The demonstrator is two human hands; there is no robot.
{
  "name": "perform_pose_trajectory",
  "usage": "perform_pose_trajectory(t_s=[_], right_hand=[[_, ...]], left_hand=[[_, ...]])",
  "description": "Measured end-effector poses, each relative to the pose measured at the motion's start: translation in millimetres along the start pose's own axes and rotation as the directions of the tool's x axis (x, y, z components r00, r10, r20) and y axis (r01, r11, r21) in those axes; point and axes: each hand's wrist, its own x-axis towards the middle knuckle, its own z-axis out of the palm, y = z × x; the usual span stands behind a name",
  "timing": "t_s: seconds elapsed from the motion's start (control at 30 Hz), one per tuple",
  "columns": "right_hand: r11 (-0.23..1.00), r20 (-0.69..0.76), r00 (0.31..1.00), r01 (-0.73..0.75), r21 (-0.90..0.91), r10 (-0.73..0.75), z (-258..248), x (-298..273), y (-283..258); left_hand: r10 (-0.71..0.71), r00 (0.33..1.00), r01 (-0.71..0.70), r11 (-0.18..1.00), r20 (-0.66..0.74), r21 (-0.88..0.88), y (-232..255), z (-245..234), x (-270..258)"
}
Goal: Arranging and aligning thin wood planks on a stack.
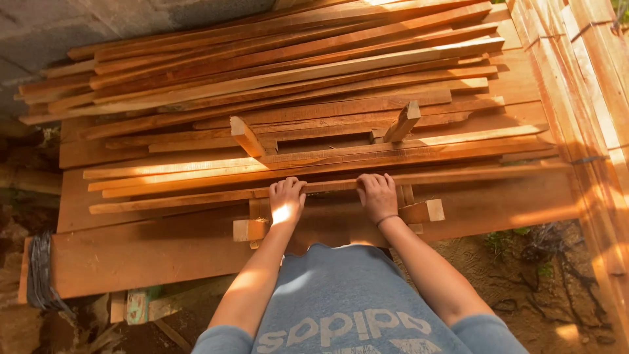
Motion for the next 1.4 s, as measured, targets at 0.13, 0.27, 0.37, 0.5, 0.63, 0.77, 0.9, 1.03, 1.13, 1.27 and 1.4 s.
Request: perform_pose_trajectory(t_s=[0.13, 0.27, 0.37, 0.5, 0.63, 0.77, 0.9, 1.03, 1.13, 1.27, 1.4], right_hand=[[0.995, 0.002, 0.998, 0.059, 0.077, -0.059, -61.4, -29.1, -3.5], [0.981, 0.071, 0.993, 0.081, 0.174, -0.095, -71.9, -37.1, -8.9], [0.971, 0.356, 0.931, -0.005, 0.239, -0.083, -52.7, -37.8, -10.3], [0.976, 0.714, 0.698, -0.114, 0.184, -0.053, -56.3, -15.6, -15.8], [0.969, 0.745, 0.667, -0.167, 0.184, -0.026, -65.2, -3.6, -14.1], [0.98, 0.827, 0.561, -0.18, 0.082, 0.034, -69.5, 11.5, -12.9], [0.978, 0.696, 0.718, -0.141, 0.156, -0.007, -52.7, -0.9, 2.9], [0.98, 0.555, 0.83, -0.05, 0.191, -0.066, -42.1, -9.8, 6.3], [0.992, 0.442, 0.893, 0.035, 0.121, -0.085, -33.0, -24.5, 6.6], [0.992, 0.476, 0.876, 0.022, 0.124, -0.079, -8.1, -35.6, 6.1], [0.998, 0.573, 0.817, 0.044, 0.055, -0.068, 23.2, -40.0, 8.7]], left_hand=[[0.068, 0.991, -0.086, 0.985, -0.117, -0.152, 10.5, -33.3, -51.4], [-0.023, 0.987, 0.031, 0.998, 0.159, -0.049, 4.6, -6.1, -57.3], [-0.057, 0.922, 0.074, 0.997, 0.382, -0.029, 0.8, 21.6, -55.9], [-0.047, 0.833, 0.043, 0.999, 0.551, 0.021, 25.2, -36.6, -47.6], [-0.072, 0.751, 0.117, 0.993, 0.657, -0.025, 24.8, -38.1, -33.3], [-0.062, 0.759, 0.128, 0.99, 0.648, -0.055, 19.0, -28.1, -25.9], [-0.036, 0.897, 0.121, 0.979, 0.442, -0.166, 13.5, -20.1, -40.8], [-0.041, 0.927, 0.087, 0.99, 0.372, -0.108, 8.0, -20.7, -44.9], [-0.035, 0.949, 0.059, 0.996, 0.315, -0.066, 14.5, -21.8, -50.0], [0.003, 0.95, 0.011, 0.999, 0.313, -0.043, 6.1, 12.6, -52.7], [-0.064, 0.871, 0.063, 0.998, 0.488, 0.02, 8.4, 39.9, -41.3]])
